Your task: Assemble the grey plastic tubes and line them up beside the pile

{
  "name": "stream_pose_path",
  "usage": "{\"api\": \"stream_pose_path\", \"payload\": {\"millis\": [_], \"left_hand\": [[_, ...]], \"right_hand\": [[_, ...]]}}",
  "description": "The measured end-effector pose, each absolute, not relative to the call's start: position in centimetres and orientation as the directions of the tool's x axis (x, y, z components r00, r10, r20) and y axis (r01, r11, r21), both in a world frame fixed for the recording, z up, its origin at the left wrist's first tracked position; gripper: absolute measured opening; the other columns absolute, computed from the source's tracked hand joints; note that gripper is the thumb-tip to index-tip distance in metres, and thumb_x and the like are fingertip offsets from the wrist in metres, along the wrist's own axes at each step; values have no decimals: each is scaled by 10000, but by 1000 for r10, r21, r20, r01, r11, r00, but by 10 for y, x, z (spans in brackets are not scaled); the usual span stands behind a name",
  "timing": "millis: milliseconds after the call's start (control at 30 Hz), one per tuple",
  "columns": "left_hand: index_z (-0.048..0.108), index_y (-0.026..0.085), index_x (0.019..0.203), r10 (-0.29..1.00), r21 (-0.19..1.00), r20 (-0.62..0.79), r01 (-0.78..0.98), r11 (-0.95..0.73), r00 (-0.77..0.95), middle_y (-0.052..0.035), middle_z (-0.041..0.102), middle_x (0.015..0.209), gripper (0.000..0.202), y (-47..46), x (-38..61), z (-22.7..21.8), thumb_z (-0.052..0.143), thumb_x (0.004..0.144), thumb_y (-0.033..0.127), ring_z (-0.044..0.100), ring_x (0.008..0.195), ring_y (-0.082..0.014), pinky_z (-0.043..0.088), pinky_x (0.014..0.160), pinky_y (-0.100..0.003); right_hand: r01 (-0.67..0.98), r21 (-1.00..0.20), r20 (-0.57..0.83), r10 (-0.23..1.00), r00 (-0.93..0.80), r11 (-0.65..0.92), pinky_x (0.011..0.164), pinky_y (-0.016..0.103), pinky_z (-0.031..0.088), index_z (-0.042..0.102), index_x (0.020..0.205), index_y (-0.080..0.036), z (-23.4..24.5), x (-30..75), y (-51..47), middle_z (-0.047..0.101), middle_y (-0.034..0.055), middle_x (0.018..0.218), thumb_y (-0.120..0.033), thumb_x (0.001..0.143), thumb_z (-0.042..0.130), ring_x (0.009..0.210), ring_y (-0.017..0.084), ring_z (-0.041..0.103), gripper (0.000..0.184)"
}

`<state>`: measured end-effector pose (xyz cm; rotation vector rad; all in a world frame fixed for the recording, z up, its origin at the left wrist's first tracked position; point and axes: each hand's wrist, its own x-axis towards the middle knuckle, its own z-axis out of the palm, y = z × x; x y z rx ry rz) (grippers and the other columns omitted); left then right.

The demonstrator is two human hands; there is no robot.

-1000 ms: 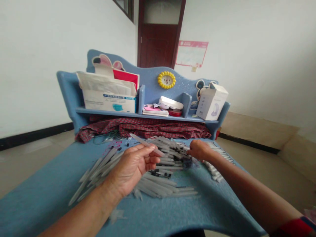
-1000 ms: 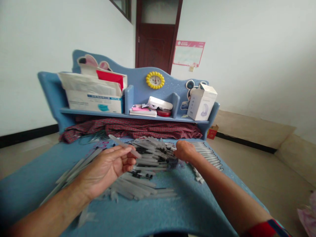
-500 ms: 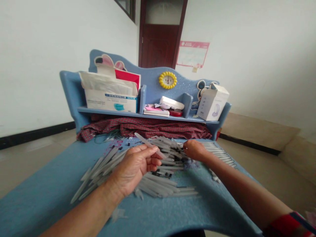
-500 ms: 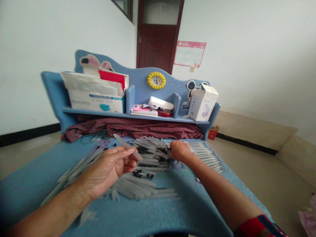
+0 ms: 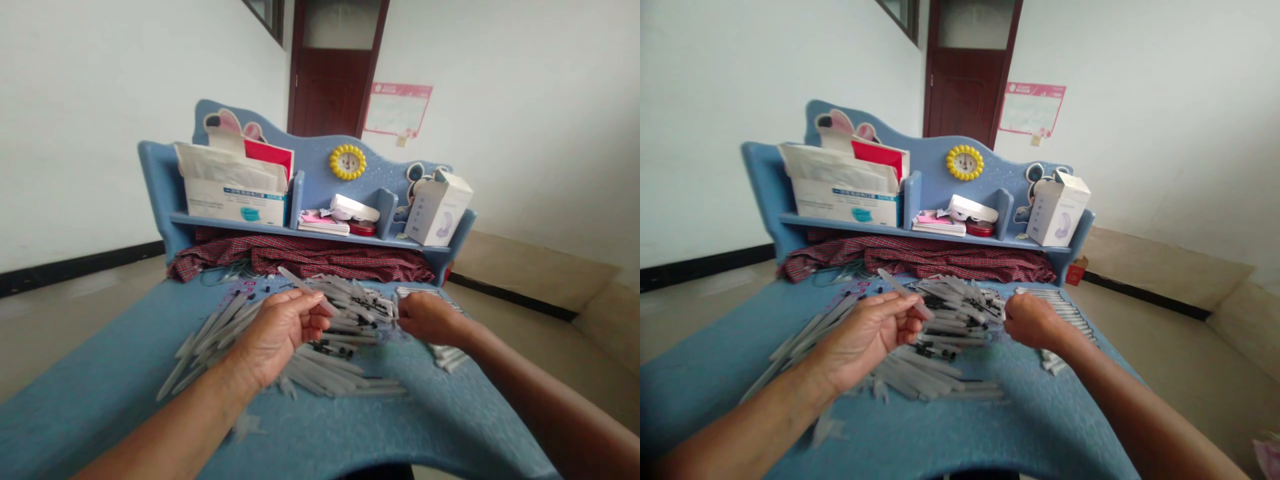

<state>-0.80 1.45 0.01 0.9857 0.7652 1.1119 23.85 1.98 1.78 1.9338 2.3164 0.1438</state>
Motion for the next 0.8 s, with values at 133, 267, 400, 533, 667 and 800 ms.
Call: {"api": "stream_pose_path", "payload": {"millis": [133,267,400,533,667,800], "left_hand": [[624,92,684,965,904,-50,-398,153,259,-69,666,656,102,13,-7,0,575,762,136,591,515,-110,470,463,-198],[611,103,667,972,878,-78,-447,172,220,-59,671,632,113,12,-7,1,562,767,119,595,502,-103,467,460,-192],[600,114,676,975,863,-90,-473,178,202,-49,673,610,99,14,-8,1,564,768,121,596,484,-104,466,461,-196],[605,102,668,977,870,-94,-460,174,191,-48,665,597,119,15,-8,0,560,775,128,593,478,-102,456,451,-192],[599,105,668,980,871,-91,-463,164,176,-43,662,593,122,15,-8,0,556,779,128,586,467,-99,454,448,-193],[594,105,673,983,870,-96,-467,158,154,-40,659,583,116,15,-8,0,551,780,120,578,455,-95,453,444,-190]], "right_hand": [[967,-101,49,971,-232,236,494,216,314,615,622,-158,23,246,-16,607,25,589,-220,741,455,546,112,533,209],[884,-372,56,957,-283,283,438,201,280,526,590,-174,25,241,-51,488,-32,496,-254,797,445,459,76,444,236],[830,-471,35,946,-322,299,432,197,291,492,581,-180,25,233,-65,474,-38,506,-262,809,466,466,72,445,244],[812,-494,43,941,-335,312,425,196,294,488,581,-181,25,231,-65,471,-38,510,-258,819,462,468,71,436,251],[813,-481,53,936,-348,330,433,195,305,486,585,-181,25,230,-63,479,-35,527,-256,823,462,481,71,436,250],[806,-489,54,933,-355,335,432,193,307,498,599,-183,24,229,-63,478,-32,537,-279,834,453,482,72,432,258]]}}
